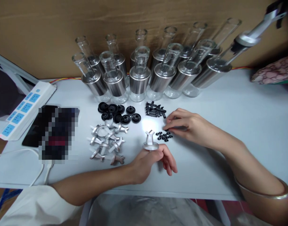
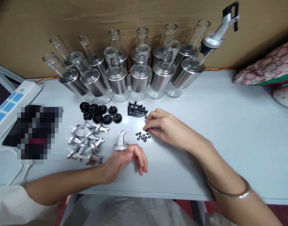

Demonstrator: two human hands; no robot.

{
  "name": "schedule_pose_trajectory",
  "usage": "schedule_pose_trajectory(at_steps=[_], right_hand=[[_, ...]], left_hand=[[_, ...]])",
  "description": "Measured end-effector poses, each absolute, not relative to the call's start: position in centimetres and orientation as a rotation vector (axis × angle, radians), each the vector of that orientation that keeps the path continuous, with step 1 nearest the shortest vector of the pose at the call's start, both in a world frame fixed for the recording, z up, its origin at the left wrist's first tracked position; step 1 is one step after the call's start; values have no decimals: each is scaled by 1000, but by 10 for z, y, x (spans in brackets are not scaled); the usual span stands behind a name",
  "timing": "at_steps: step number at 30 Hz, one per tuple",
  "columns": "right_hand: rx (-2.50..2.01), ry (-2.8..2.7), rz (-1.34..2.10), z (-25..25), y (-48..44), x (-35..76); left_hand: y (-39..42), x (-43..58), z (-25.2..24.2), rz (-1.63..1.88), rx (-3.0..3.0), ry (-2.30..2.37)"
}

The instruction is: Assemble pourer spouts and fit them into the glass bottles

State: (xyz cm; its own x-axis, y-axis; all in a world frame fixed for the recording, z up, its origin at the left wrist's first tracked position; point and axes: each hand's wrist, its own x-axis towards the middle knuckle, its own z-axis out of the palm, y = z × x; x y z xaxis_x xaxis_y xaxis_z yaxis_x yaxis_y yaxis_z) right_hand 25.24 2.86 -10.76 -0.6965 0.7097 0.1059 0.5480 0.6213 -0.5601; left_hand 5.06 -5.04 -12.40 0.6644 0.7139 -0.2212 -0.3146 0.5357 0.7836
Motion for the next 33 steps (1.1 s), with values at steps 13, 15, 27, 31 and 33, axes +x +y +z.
schedule_pose_trajectory(at_steps=[13,15,27,31,33], right_hand=[[-1157,-2287,852,-102,25,243],[-1202,-2211,851,-100,24,243],[-1049,-1832,938,-96,3,223],[-996,-1625,1180,-95,-4,216],[-984,-1527,1279,-93,-6,213]], left_hand=[[-48,50,-124,665,788,540],[-48,49,-124,669,787,530],[-46,46,-127,701,934,429],[-45,46,-129,675,923,406],[-44,46,-129,668,913,402]])
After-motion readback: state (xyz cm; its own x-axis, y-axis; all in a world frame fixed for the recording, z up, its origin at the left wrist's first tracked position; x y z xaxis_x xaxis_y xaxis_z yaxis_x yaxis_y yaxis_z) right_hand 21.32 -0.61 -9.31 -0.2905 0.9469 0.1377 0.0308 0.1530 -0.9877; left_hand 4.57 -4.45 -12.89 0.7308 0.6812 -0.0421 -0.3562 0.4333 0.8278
